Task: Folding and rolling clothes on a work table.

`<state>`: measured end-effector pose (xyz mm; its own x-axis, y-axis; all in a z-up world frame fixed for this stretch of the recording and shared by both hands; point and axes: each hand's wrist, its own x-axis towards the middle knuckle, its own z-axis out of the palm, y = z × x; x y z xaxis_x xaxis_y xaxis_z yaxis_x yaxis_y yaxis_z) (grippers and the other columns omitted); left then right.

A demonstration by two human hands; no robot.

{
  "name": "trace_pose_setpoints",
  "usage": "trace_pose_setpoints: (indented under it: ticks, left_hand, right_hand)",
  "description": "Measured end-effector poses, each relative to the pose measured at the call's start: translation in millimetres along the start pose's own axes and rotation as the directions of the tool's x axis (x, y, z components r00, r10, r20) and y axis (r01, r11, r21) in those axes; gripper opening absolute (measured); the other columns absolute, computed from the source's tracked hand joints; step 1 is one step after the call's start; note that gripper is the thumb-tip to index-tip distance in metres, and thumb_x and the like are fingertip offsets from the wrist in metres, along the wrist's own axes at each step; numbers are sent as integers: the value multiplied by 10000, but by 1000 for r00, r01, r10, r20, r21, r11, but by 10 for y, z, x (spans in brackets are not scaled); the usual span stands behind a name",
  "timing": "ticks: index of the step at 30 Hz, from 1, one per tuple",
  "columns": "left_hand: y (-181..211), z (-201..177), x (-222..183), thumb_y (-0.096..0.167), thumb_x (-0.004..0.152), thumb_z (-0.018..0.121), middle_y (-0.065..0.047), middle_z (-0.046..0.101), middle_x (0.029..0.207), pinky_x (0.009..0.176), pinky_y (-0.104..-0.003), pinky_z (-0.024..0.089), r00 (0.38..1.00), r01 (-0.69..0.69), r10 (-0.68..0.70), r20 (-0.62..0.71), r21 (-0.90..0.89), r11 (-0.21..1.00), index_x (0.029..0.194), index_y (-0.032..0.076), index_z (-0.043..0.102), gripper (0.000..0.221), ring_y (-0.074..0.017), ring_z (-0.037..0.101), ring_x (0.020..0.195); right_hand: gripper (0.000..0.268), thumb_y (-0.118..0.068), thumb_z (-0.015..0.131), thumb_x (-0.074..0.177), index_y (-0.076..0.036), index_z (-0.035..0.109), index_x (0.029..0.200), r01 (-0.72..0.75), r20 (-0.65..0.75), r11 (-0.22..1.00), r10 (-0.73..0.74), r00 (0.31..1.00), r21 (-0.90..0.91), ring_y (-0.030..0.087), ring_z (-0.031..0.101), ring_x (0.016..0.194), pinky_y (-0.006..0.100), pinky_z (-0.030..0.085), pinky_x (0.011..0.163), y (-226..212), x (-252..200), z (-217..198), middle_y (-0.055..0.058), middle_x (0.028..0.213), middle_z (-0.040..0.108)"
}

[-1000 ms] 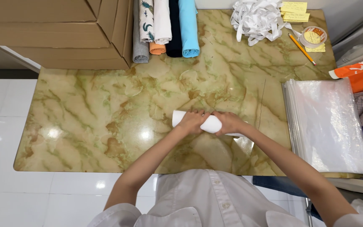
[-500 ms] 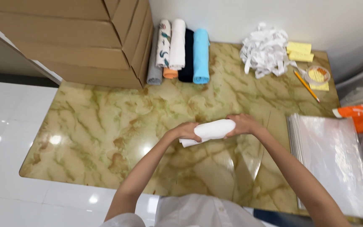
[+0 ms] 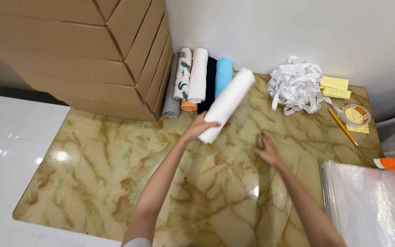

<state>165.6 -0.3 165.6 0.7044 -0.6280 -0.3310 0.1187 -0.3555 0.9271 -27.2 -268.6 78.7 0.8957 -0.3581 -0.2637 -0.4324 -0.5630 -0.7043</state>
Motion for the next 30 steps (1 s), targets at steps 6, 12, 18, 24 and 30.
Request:
trace_pose_setpoints:
  ticks: [6, 12, 18, 24, 30]
  left_hand:
    - [-2, 109, 1163, 547, 729, 929, -200, 624, 1308, 1076, -488, 481, 984, 28, -94, -150, -394, 919, 1457, 55, 462, 995, -335, 577, 1270]
    - [-263, 85, 1709, 550, 656, 952, -191, 632, 1295, 1076, -473, 473, 941, 92, -247, -231, -527, 845, 1435, 32, 481, 1047, -303, 586, 1266]
    - [-165, 391, 1336, 483, 821, 846, -282, 439, 1487, 1137, -548, 403, 840, -64, -107, -532, -294, 954, 1548, 19, 325, 1007, -415, 444, 1402]
    - [83, 668, 438, 8, 978, 644, -394, 357, 1455, 1106, -580, 445, 756, -265, 296, -583, 141, 954, 1548, -41, 305, 665, -538, 410, 1361]
    - [-294, 377, 953, -26, 953, 665, -323, 369, 1525, 1101, -560, 459, 748, -287, 420, -513, 320, 903, 1595, 60, 287, 750, -493, 420, 1389]
  right_hand:
    - [795, -493, 737, 880, -233, 408, 1554, -71, 25, 983, 68, 997, 168, 282, -65, 1582, 514, -131, 1239, -113, -128, 73, 53, 1730, 22]
    - [673, -389, 740, 890, -241, 497, 1499, -23, 4, 979, 23, 1000, 202, 290, -41, 1580, 564, -111, 1228, 7, -82, 86, 54, 1729, 52]
    - [675, -431, 760, 857, -306, 514, 1473, -52, 0, 985, 52, 999, 163, 237, -55, 1585, 533, -110, 1236, 116, -28, 160, -26, 1732, 43]
    - [692, -457, 756, 848, -331, 496, 1477, -60, 8, 992, 59, 998, 109, 239, -53, 1586, 552, -92, 1244, 89, -40, 150, -21, 1731, 41]
    - [721, -467, 759, 839, -359, 475, 1493, -68, 17, 993, 67, 998, 101, 243, -71, 1583, 549, -107, 1237, 48, -49, 151, -26, 1733, 8]
